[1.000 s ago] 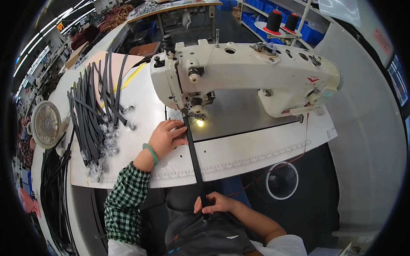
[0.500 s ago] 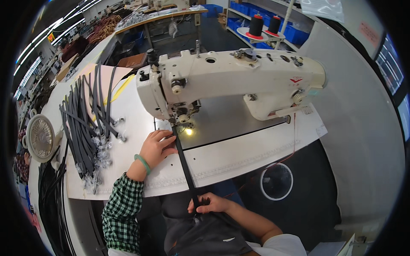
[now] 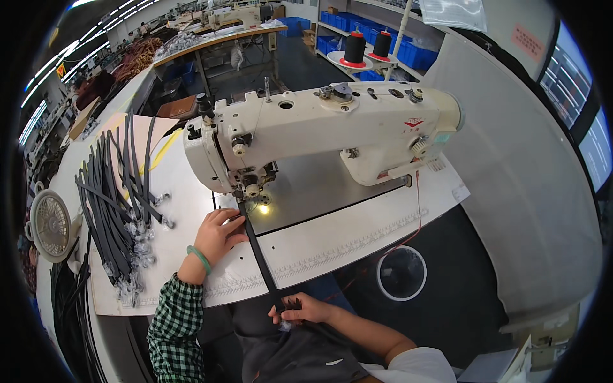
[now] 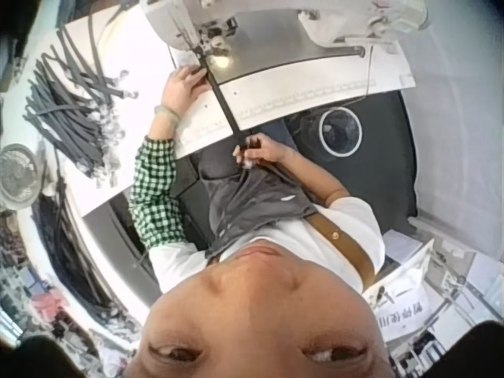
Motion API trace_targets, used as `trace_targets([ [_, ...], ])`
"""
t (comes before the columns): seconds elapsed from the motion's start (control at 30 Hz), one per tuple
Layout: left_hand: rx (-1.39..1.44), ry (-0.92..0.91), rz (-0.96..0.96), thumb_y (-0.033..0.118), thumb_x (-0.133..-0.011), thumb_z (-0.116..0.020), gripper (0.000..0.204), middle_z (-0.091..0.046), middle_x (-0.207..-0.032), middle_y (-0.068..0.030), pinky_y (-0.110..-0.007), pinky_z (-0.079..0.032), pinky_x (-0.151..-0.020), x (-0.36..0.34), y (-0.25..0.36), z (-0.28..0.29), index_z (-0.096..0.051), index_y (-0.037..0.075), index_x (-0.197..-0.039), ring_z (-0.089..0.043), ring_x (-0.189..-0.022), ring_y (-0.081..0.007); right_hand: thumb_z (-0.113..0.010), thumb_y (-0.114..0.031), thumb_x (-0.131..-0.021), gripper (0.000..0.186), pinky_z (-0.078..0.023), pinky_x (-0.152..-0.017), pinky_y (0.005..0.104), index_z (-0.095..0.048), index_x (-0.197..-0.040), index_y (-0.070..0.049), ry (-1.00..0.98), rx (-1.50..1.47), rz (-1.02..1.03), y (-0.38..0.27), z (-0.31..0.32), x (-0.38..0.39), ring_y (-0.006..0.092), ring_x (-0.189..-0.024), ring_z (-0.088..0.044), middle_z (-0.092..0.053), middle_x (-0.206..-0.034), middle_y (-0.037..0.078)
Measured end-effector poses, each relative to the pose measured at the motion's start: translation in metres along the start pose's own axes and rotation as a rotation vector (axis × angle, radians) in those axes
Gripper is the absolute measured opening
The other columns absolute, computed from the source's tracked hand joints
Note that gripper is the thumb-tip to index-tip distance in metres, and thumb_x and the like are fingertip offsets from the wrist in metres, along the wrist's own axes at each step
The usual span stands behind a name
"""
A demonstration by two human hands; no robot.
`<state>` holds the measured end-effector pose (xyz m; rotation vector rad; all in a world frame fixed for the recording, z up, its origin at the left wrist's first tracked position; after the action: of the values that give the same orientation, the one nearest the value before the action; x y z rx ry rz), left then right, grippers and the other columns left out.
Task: The person operates an industrial sewing machine to stitch long black straps. They repeatedly pick up a strap, feed it under the needle, sew a short section, and then remove the strap. This process is repeated multiple times throughout the video.
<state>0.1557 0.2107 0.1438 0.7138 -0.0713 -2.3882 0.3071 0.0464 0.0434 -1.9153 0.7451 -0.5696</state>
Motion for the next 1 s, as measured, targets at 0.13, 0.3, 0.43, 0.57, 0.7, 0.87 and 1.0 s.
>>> trace_targets([
  [0.13,0.019,-0.005,0.006,0.028,-0.063,-0.070,0.040,-0.057,-0.102,-0.0082,-0.037,-0.041,-0.083,0.003,-0.001,0.003,-0.063,0.005,-0.096,-0.052,-0.095,-0.0258,-0.051,-0.021,-0.087,0.030,-0.036,-0.049,0.0162,-0.053,-0.110,-0.001,0.028,-0.033,0.035,-0.010,-0.003,-0.005,0.0031,-0.056,-0.045,-0.061,-0.093,0.006],
  [0.3,0.041,0.013,-0.008,0.027,-0.063,-0.070,0.040,-0.057,-0.102,-0.0094,-0.036,-0.041,-0.084,0.002,-0.004,-0.002,-0.063,0.004,-0.095,-0.052,-0.096,-0.0253,-0.049,-0.024,-0.089,0.027,-0.038,-0.048,0.0185,-0.059,-0.099,0.000,0.318,0.289,-0.063,-0.021,0.006,0.008,0.0061,-0.050,-0.047,-0.062,-0.089,0.008],
  [0.43,0.039,0.021,-0.017,0.028,-0.063,-0.070,0.040,-0.057,-0.100,-0.0099,-0.036,-0.041,-0.084,0.003,-0.002,0.001,-0.063,0.004,-0.093,-0.052,-0.095,-0.0246,-0.060,-0.012,-0.078,0.012,-0.041,-0.049,0.0223,-0.062,-0.088,-0.005,0.617,1.236,0.545,-0.083,-0.015,0.022,0.0131,-0.050,-0.049,-0.059,-0.078,0.006],
  [0.57,0.034,0.045,-0.030,0.028,-0.062,-0.070,0.040,-0.057,-0.098,-0.0095,-0.036,-0.042,-0.082,0.005,-0.004,-0.002,-0.063,0.004,-0.093,-0.053,-0.093,-0.0243,-0.061,-0.004,-0.063,0.025,-0.044,-0.051,0.0248,-0.062,-0.088,-0.007,0.403,1.654,0.626,-0.121,-0.029,-0.006,0.0153,-0.062,-0.051,-0.058,-0.085,0.001],
  [0.7,0.036,0.055,-0.041,0.028,-0.061,-0.071,0.040,-0.058,-0.097,-0.0091,-0.035,-0.042,-0.081,0.003,-0.005,-0.003,-0.063,0.003,-0.093,-0.053,-0.092,-0.0243,-0.058,-0.003,-0.061,0.028,-0.045,-0.054,0.0253,-0.061,-0.089,-0.007,0.288,1.677,0.596,-0.117,-0.015,-0.022,0.0143,-0.068,-0.051,-0.058,-0.089,0.000],
  [0.87,0.037,0.057,-0.035,0.027,-0.061,-0.071,0.040,-0.058,-0.097,-0.0088,-0.035,-0.043,-0.081,0.003,-0.004,-0.002,-0.063,0.003,-0.092,-0.053,-0.092,-0.0243,-0.057,-0.004,-0.064,0.027,-0.046,-0.056,0.0252,-0.060,-0.091,-0.006,0.249,1.703,0.661,-0.117,-0.004,-0.034,0.0146,-0.069,-0.053,-0.058,-0.090,0.000],
  [1.0,0.044,0.057,-0.035,0.025,-0.061,-0.071,0.039,-0.058,-0.096,-0.0088,-0.034,-0.043,-0.080,0.002,-0.004,-0.001,-0.063,0.003,-0.092,-0.053,-0.092,-0.0243,-0.056,-0.005,-0.066,0.026,-0.047,-0.057,0.0253,-0.059,-0.092,-0.006,0.180,1.701,0.641,-0.122,0.005,-0.043,0.0150,-0.072,-0.054,-0.058,-0.091,0.000],
])
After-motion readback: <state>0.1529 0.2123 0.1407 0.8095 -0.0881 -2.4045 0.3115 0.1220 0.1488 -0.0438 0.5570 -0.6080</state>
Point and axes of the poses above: each hand's wrist, its own x-axis away from the middle knuckle, its own z-axis out of the back of the hand, y = z × x, the point moved 4 cm from there along -x, towards the middle knuckle
